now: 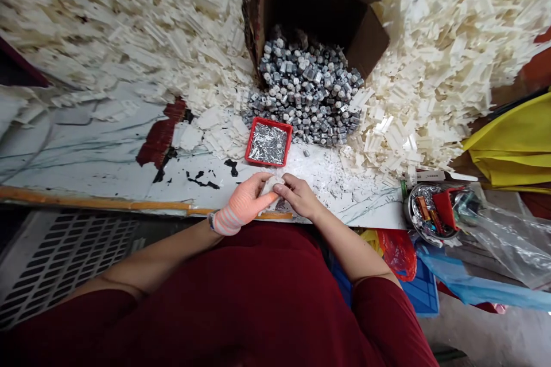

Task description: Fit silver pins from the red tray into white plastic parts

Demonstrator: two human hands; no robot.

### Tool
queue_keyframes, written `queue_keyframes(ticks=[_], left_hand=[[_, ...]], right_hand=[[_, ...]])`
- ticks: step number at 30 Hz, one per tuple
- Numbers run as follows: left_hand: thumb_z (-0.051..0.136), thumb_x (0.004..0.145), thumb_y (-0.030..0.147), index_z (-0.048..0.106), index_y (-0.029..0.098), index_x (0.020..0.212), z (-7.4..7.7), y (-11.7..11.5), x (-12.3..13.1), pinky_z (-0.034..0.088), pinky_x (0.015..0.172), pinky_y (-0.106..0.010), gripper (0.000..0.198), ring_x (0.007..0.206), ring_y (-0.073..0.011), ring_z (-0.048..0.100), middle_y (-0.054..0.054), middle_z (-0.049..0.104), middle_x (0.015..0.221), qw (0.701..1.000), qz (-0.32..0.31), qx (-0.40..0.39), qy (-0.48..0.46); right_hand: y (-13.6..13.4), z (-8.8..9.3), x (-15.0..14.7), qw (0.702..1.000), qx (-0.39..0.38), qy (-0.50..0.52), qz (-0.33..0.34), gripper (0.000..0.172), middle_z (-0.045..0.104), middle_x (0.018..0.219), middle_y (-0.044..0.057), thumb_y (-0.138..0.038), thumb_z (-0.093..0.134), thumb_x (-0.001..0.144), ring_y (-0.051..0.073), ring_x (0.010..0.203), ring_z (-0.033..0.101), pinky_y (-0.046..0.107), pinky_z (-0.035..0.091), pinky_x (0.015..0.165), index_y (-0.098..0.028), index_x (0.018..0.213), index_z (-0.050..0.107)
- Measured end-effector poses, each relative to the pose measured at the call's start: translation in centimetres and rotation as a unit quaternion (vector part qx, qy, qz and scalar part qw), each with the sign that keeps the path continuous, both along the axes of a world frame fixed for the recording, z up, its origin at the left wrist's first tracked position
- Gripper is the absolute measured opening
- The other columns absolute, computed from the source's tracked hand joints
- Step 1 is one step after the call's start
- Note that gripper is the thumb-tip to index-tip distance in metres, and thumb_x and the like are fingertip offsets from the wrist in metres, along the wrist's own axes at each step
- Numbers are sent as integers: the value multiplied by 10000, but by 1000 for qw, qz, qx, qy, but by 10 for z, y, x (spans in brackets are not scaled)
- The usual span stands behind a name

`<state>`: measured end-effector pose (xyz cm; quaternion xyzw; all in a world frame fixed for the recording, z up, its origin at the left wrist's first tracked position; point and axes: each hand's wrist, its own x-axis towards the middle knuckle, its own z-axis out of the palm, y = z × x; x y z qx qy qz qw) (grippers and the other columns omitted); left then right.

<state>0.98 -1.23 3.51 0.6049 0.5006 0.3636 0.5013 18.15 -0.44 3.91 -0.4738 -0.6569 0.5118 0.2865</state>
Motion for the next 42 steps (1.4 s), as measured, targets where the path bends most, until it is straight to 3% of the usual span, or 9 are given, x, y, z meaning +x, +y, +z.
queue_keyframes(ticks=[8,17,26,30,34,36,38,40,42], left_hand=[[450,923,453,546,201,1064,-10,-4,-4,467,819,-285,305,828,-159,540,-36,600,933,987,134,39,-79],[515,882,503,535,229,1152,-11,-7,-9,484,764,-276,385,815,-150,562,-28,608,943,956,59,-57,-282],[489,870,520,525,211,1136,12,-22,-11,485,681,-252,409,767,-151,564,-36,621,922,960,14,-130,-247],[555,838,436,572,203,1124,20,-6,-54,481,724,-253,369,846,-177,595,-39,665,980,987,4,-80,-141],[751,651,300,702,192,822,38,19,-143,418,620,-227,208,679,-173,603,-10,688,744,973,-184,-107,93],[774,629,300,677,188,675,43,34,-177,354,559,-226,155,570,-149,529,3,624,600,970,-122,-93,189],[763,665,322,642,171,660,39,56,-193,332,580,-217,194,595,-138,476,8,586,603,965,10,-33,258],[764,680,336,602,151,677,29,84,-191,335,644,-196,246,686,-129,457,9,569,684,943,133,22,305],[786,657,324,523,157,634,15,114,-180,335,700,-193,312,733,-122,448,16,533,693,934,161,20,317]], right_hand=[[-10,7,-22,975,121,-179,46,429,465,616,-22,-570,454,897,115,577,404,259,297,576,-211,668,399],[-11,17,-28,927,353,-90,-85,400,571,936,79,-513,696,743,237,898,545,395,464,762,-231,966,522],[-19,3,-45,946,309,-52,-80,309,478,785,30,-445,671,730,225,790,495,402,423,712,-252,851,462],[-15,-4,-53,955,295,-9,-4,352,531,868,52,-454,688,748,221,824,523,389,450,732,-243,940,482],[11,-5,-48,962,252,-30,104,277,595,992,91,-409,608,852,223,915,564,375,478,786,-216,1038,539],[37,-4,-42,953,263,-129,74,168,616,934,95,-362,561,889,232,907,565,386,471,807,-201,930,591],[69,-1,-38,924,271,-266,44,158,628,906,114,-316,548,891,256,905,558,412,458,827,-185,862,632],[99,1,-39,882,265,-387,44,138,640,947,150,-261,573,862,296,976,544,434,444,853,-161,880,667],[122,1,-45,845,234,-478,54,146,647,1000,183,-226,612,821,333,1045,526,432,445,834,-143,917,685]])
